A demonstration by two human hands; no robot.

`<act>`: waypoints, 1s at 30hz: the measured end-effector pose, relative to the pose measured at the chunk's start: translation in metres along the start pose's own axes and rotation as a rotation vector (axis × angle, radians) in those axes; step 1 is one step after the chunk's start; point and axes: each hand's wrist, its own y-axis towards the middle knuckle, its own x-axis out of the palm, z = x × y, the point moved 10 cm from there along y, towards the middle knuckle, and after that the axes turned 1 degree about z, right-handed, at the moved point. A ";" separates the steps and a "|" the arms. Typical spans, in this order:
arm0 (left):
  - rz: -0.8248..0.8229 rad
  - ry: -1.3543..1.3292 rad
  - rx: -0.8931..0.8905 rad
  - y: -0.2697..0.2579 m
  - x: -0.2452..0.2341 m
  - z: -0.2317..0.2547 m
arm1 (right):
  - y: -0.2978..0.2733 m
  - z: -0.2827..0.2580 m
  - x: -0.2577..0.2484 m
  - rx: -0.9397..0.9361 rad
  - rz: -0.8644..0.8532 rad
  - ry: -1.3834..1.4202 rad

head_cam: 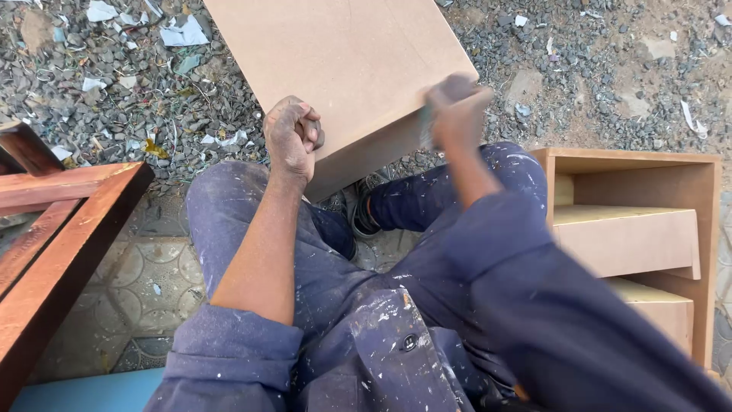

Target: Sanding the edges and surfaces of a wooden box using a sanding block

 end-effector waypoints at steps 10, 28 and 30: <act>-0.007 -0.115 -0.065 0.005 0.001 0.005 | -0.135 -0.082 0.036 -0.140 -0.022 0.243; -0.023 0.096 -0.048 0.005 0.006 -0.010 | 0.042 0.011 -0.029 0.022 0.069 -0.400; -0.004 0.061 -0.056 0.007 0.003 -0.008 | 0.002 0.003 0.001 -0.002 0.044 -0.043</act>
